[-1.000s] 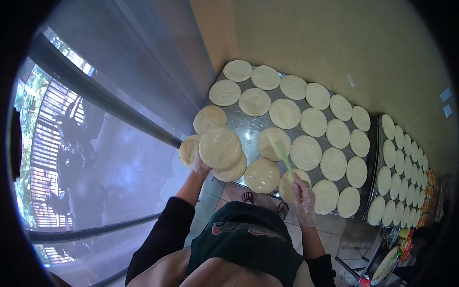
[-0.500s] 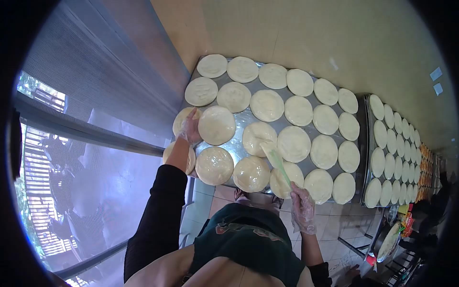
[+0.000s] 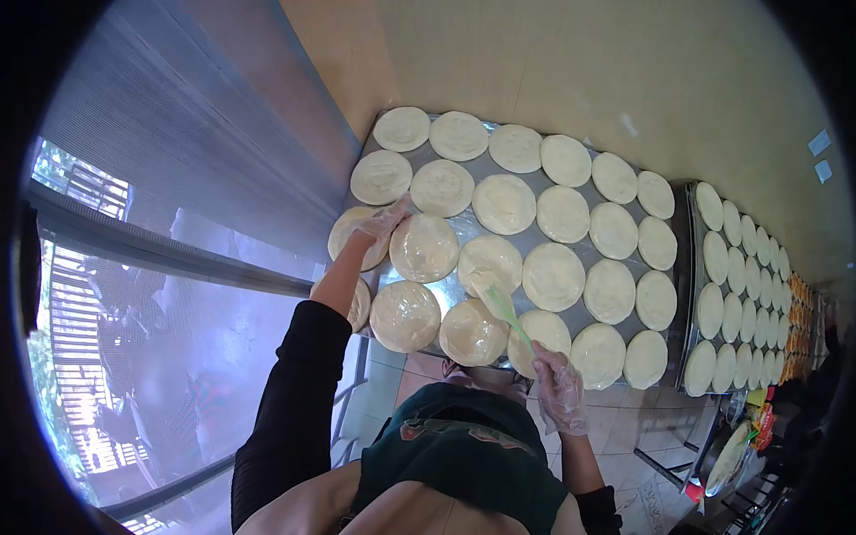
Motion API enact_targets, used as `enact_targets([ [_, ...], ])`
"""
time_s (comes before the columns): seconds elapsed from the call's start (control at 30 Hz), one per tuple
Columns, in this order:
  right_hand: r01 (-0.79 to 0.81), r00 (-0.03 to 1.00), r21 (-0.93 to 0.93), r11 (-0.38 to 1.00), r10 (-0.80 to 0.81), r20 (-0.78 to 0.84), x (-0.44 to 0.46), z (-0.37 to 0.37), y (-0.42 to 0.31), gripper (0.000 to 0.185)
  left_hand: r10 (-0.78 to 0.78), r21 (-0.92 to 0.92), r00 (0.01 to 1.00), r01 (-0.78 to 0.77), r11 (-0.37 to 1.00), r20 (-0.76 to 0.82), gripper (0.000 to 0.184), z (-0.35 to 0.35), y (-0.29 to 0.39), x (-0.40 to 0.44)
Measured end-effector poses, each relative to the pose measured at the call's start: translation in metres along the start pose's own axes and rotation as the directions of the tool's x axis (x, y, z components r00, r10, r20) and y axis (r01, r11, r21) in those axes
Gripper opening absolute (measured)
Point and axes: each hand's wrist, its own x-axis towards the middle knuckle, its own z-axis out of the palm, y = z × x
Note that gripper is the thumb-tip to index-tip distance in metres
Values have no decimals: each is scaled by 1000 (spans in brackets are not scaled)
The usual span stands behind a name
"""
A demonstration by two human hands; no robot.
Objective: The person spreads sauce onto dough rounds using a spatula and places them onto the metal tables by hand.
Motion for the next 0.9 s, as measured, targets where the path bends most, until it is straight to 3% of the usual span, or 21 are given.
enact_targets([
  [0.1, -39, 999, -16, 999, 40, 14, -1, -4, -1, 34, 15, 386, 987, 49, 921, -160, 72, 7, 36, -18],
  [0.17, 45, 999, -28, 999, -46, -15, -1, -6, 1, 34, 70, 609, 965, 101, 787, -251, 66, 13, 51, -17],
  [0.2, 43, 999, -34, 998, -44, -29, -1, -7, 2, 34, 80, 613, 967, 87, 785, -241, 66, 15, 36, 7],
  [0.27, -9, 999, -18, 1000, 9, -33, -7, -10, 3, 34, -100, 257, 872, 249, 934, -480, 55, 20, 2, 59],
  [0.3, -15, 999, -25, 1000, 14, -50, -9, -12, 2, 34, -89, 266, 880, 236, 935, -466, 55, 22, 5, 68],
  [0.37, -54, 996, -26, 998, 52, -69, -14, -16, -2, 33, -159, 45, 914, 189, 981, -372, 46, 25, 13, 82],
  [0.4, -63, 994, -32, 998, 60, -86, -17, -17, -3, 33, -150, 54, 922, 181, 982, -358, 46, 25, 16, 86],
  [0.43, -78, 992, -40, 996, 74, -100, -21, -20, -3, 33, 99, 626, 956, 101, 773, -276, 40, 23, 20, 86],
  [0.47, -93, 989, -48, 995, 87, -117, -24, -22, -3, 33, 268, 963, 961, -12, 270, -63, 35, 20, 21, 91],
  [0.53, -89, 987, -48, 995, 82, -141, -33, -23, 2, 32, 11, 570, 942, 194, 798, -335, 35, 23, 24, 104],
  [0.6, -101, 976, -69, 992, 85, -201, -45, -27, 11, 32, 356, 715, 924, -152, 682, -144, 39, 13, 10, 92],
  [0.63, -105, 979, -8, 994, 102, -178, -51, -27, 16, 33, 468, 606, 879, -323, 727, -92, 45, 6, -3, 94],
  [0.67, -105, 979, 43, 994, 111, -171, -56, -31, 20, 33, 377, 209, 902, -335, 919, -212, 44, 5, -10, 105],
  [0.7, -97, 982, 61, 993, 105, -157, -55, -40, 21, 32, 723, 675, 689, -509, 534, -52, 49, -6, -26, 110],
  [0.73, -84, 978, 121, 989, 105, -180, -54, -40, 29, 31, 765, 634, 643, -601, 487, 22, 49, -18, -36, 115],
  [0.77, -229, 954, 238, 944, 266, -137, -59, -42, 36, 31, 825, 532, 564, -684, 498, -47, 50, -30, -41, 117],
  [0.8, -259, 941, 283, 923, 307, -141, -64, -48, 42, 33, 859, 417, 495, -758, 501, -131, 53, -38, -32, 111],
  [0.83, -359, 901, 416, 835, 427, -78, -68, -56, 44, 36, 891, 372, 448, -816, 443, -81, 53, -7, 10, 59],
  [0.87, -365, 888, 534, 763, 458, -47, -76, -64, 54, 38, 797, -533, 603, -689, 491, -46, 56, 39, 81, -41],
  [0.9, -340, 882, 533, 775, 459, -105, -84, -77, 56, 38, 48, -792, 959, -258, 554, -279, 55, 8, 51, 23],
])
